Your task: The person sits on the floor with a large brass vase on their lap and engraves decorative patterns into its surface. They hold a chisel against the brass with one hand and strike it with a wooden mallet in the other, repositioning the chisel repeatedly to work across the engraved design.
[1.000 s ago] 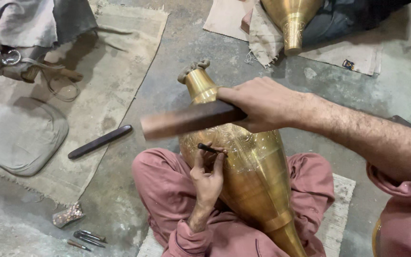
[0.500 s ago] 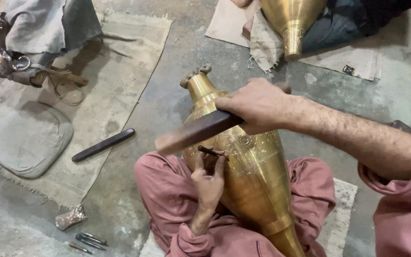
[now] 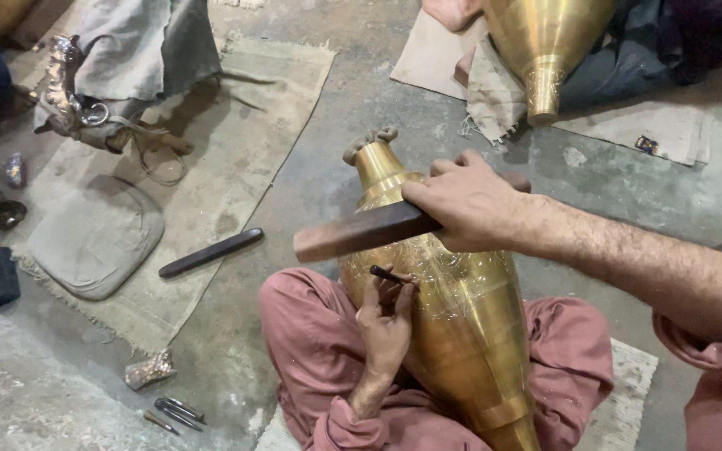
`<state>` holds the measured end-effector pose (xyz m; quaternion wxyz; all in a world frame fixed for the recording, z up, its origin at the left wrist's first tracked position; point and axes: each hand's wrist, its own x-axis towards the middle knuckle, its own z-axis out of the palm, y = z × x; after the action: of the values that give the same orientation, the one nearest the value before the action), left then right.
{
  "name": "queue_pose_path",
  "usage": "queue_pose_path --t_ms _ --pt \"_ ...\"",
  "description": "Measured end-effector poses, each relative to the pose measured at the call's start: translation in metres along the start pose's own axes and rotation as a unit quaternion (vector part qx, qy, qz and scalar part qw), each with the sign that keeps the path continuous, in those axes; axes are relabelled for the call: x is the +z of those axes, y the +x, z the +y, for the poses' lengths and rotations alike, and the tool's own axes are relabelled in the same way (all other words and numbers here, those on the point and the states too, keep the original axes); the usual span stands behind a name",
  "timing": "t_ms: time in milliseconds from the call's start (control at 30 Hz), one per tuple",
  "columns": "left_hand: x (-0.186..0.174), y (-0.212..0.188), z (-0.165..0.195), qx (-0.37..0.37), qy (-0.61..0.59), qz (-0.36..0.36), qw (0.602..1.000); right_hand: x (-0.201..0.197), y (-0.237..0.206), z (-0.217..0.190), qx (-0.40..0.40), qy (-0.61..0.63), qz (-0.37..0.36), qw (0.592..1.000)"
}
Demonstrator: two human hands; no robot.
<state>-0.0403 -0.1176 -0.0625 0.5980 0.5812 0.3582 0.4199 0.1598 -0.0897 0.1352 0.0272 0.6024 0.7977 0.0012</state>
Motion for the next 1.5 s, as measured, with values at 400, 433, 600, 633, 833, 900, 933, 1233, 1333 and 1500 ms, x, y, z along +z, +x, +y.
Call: queue_pose_path --t_ms 400,433,600,633,833,900,933,1233,1333,1500 --pt "-0.006 0.001 0.000 0.039 -0.024 0.000 0.999 -0.032 -0.003 -0.006 -0.013 0.309 0.075 0.948" --pt "-0.006 0.001 0.000 0.063 -0.014 -0.003 0.998 -0.036 -0.007 -0.004 -0.075 0.317 0.139 0.935" --pt "-0.006 0.002 0.000 0.003 -0.033 0.002 0.999 -0.032 -0.011 0.004 -0.028 0.299 0.116 0.947" --pt "-0.007 0.001 0.000 0.000 -0.056 -0.005 0.998 -0.027 -0.010 0.003 0.022 0.281 0.045 0.959" --pt "-0.007 -0.001 -0.001 0.058 -0.008 -0.029 0.998 -0.011 -0.011 -0.001 0.075 0.017 -0.122 0.990" --pt "-0.008 -0.001 -0.002 0.030 0.018 -0.019 0.999 -0.010 -0.010 -0.003 0.079 0.078 -0.068 0.991" --pt "-0.007 -0.001 -0.003 0.016 0.029 -0.012 0.999 -0.009 -0.008 -0.004 0.081 0.126 -0.035 0.988" --pt "-0.012 0.004 -0.004 0.050 0.016 -0.042 0.998 -0.008 -0.005 -0.005 0.082 0.107 -0.068 0.988" --pt "-0.012 0.004 -0.003 0.060 0.017 -0.039 0.997 -0.006 -0.004 -0.006 0.041 0.068 -0.089 0.993" --pt "-0.012 0.003 -0.005 0.045 0.029 -0.035 0.998 -0.005 -0.006 -0.008 0.070 0.121 -0.141 0.980"
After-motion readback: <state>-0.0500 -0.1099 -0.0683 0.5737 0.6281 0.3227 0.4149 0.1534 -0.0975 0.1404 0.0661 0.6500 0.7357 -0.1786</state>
